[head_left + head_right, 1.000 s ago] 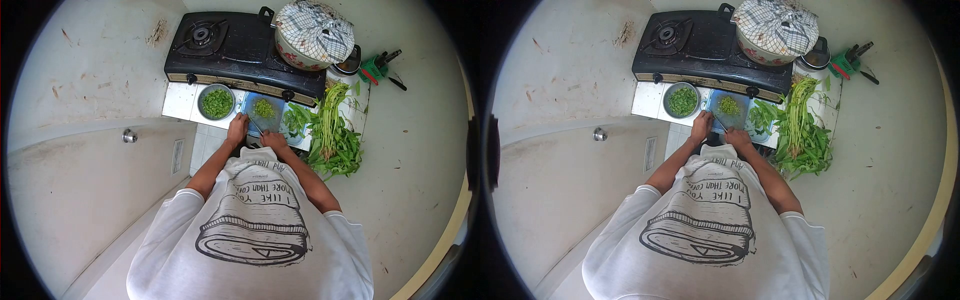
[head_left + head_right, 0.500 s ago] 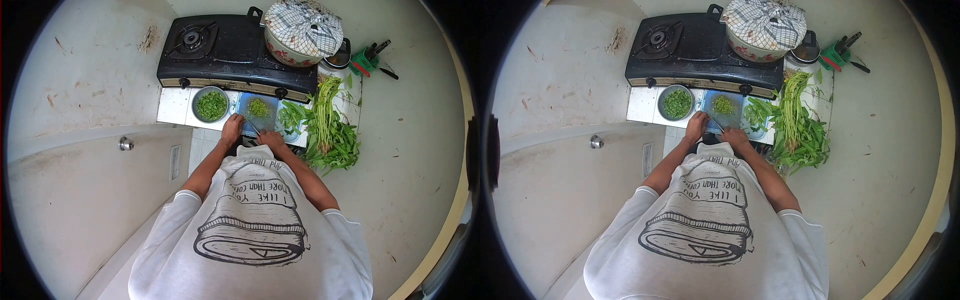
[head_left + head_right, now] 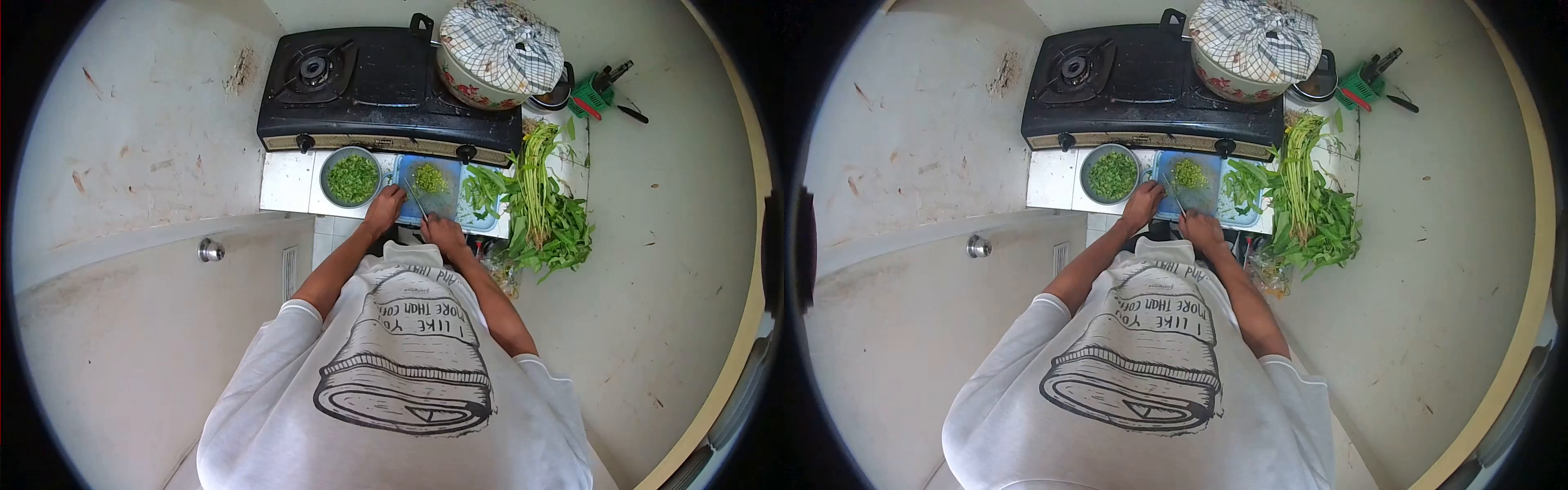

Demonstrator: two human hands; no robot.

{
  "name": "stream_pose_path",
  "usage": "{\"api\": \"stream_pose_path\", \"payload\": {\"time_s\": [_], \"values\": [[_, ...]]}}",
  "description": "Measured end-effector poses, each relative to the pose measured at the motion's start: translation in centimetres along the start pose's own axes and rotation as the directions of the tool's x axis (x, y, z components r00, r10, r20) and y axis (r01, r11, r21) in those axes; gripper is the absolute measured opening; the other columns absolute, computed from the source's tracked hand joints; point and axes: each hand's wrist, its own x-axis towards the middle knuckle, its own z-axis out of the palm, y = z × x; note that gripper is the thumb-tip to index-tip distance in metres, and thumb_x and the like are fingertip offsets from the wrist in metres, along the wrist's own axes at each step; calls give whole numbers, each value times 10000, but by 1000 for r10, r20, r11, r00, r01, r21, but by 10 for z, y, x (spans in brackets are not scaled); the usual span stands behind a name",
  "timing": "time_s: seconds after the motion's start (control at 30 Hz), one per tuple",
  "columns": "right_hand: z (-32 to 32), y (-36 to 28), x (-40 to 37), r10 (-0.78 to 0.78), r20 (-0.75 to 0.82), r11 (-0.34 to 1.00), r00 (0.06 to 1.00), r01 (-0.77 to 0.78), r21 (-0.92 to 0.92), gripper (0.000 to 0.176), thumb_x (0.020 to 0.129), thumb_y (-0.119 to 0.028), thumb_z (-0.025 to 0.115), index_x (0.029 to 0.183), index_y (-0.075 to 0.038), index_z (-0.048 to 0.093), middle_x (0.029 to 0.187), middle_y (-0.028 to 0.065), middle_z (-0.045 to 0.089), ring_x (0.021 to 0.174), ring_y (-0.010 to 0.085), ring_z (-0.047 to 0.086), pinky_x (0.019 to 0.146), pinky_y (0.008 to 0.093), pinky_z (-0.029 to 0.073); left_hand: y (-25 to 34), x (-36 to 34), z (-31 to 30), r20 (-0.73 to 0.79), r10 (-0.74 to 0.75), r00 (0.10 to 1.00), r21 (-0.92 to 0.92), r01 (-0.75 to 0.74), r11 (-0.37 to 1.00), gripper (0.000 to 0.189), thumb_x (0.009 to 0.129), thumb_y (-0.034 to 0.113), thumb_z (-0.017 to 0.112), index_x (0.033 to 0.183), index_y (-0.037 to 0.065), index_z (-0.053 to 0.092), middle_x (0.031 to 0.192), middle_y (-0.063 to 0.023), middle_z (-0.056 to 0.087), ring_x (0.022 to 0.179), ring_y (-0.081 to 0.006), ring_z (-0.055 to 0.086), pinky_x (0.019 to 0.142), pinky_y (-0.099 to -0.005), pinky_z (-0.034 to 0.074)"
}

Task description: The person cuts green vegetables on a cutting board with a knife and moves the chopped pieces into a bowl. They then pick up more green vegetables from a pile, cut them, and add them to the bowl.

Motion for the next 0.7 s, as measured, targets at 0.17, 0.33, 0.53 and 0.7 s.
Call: {"api": "stream_pose_path", "payload": {"time_s": [0.17, 0.33, 0.53, 0.7], "values": [[18, -19, -7, 86, -45, 995, 995, -88, -43, 489, 1063, -422, 456, 1044, 39, 619, 753, 298, 703, 748, 490, 719, 702, 587, 577, -7, 5, 1, -26, 38, 999, -81, -40, 996, 133, 922, 34, 627, 1043, 11, 679, 987, -191, 638, 949, -410, 638, 837, -481, 537], [24, -30, -15, 150, -45, 988, 988, -149, 34, 486, 1063, -421, 462, 1036, 38, 617, 732, 298, 695, 717, 498, 707, 669, 594, 569, -5, 4, 3, -78, -1, 997, -150, -11, 989, 92, 909, 17, 645, 986, 2, 695, 966, -186, 634, 921, -400, 644, 821, -475, 535], [16, -43, -19, 186, -53, 982, 981, -186, 8, 427, 1066, -383, 468, 1037, 21, 603, 737, 270, 708, 718, 454, 725, 671, 564, 577, -3, 3, 1, -82, -26, 996, -184, 10, 983, 80, 903, 13, 660, 972, -1, 695, 955, -180, 633, 907, -392, 644, 812, -471, 534], [16, -46, -18, 185, -35, 983, 982, -185, -1, 446, 1075, -393, 449, 1042, 30, 583, 744, 283, 705, 713, 477, 714, 677, 572, 575, -2, 3, -1, -61, -40, 997, -174, 29, 984, 95, 912, 24, 672, 993, -16, 700, 1002, -193, 658, 945, -407, 651, 840, -474, 536]]}}
